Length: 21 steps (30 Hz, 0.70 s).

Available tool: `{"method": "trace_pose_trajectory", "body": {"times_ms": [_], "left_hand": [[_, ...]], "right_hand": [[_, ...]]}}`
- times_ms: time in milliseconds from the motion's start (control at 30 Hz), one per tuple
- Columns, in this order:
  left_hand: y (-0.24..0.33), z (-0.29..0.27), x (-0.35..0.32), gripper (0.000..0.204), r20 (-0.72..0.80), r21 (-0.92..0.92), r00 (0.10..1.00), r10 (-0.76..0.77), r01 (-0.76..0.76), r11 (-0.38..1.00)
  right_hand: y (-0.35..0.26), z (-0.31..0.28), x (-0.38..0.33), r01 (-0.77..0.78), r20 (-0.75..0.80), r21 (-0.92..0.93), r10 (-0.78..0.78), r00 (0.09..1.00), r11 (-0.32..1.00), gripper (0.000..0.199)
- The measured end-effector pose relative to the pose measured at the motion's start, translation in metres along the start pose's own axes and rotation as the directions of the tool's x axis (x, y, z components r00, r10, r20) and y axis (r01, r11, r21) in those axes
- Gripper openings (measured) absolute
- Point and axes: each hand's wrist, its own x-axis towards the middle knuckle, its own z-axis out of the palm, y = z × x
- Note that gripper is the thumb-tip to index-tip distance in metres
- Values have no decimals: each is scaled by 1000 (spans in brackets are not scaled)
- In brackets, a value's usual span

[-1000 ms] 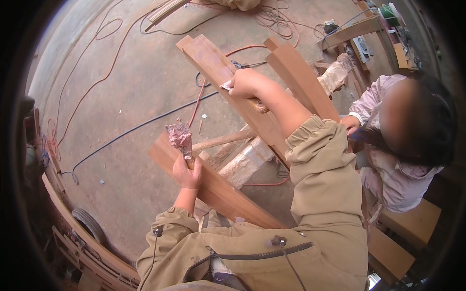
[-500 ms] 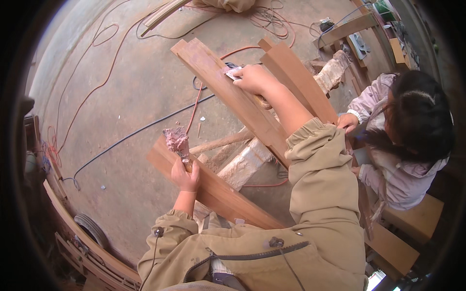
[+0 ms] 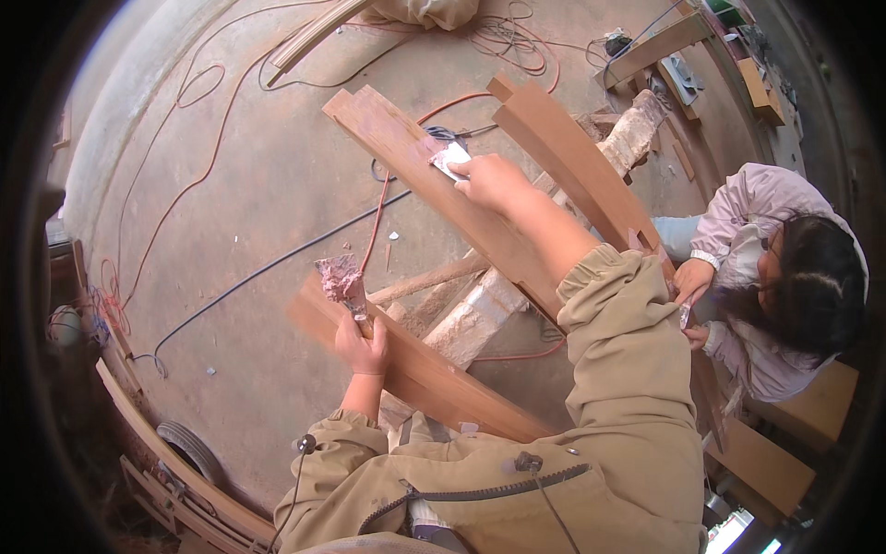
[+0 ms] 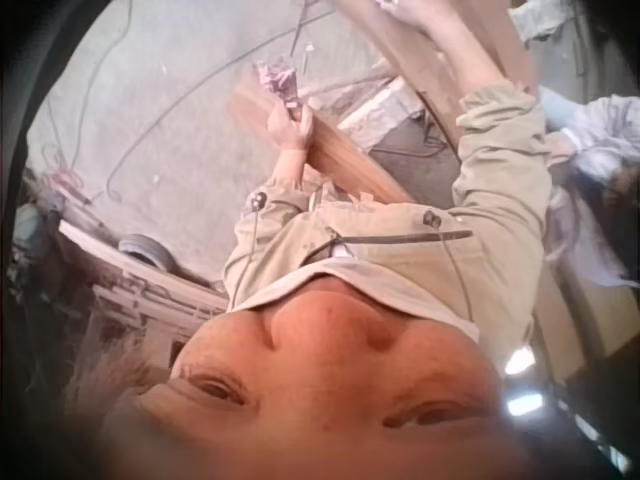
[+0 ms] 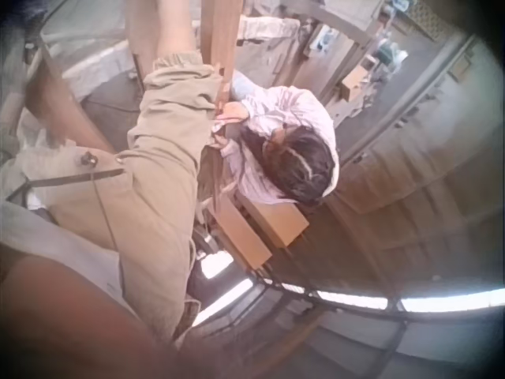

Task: The person applies a pinkish filler to curved wooden planks using a putty knife, spreading it along the surface and edges. They repeatedly scoop filler from a container and smooth it onto the wood, working on multiple planks in a workshop setting.

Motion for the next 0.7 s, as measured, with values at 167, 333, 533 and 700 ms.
{"method": "trace_pose_trajectory", "body": {"times_ms": [167, 333, 533, 700], "left_hand": [[3, -1, 1, 22, -18, 22, 1000, 0, 1, 1000], [1, -2, 0, 22, -3, 12, 1000, 6, -6, 1000], [6, -2, 3, 22, -42, 19, 999, 18, -18, 1000], [2, -1, 1, 21, -39, -19, 999, 16, -16, 1000]], "right_hand": [[-16, -18, 5, -3, -20, -5, 3, 1000, 1000, 36], [-7, -14, 2, 62, 49, -117, -56, 997, 991, 35], [-36, -35, 36, 58, 55, -117, -51, 997, 991, 35], [-26, -37, 11, 54, 212, -248, 0, 977, 967, 37]]}}
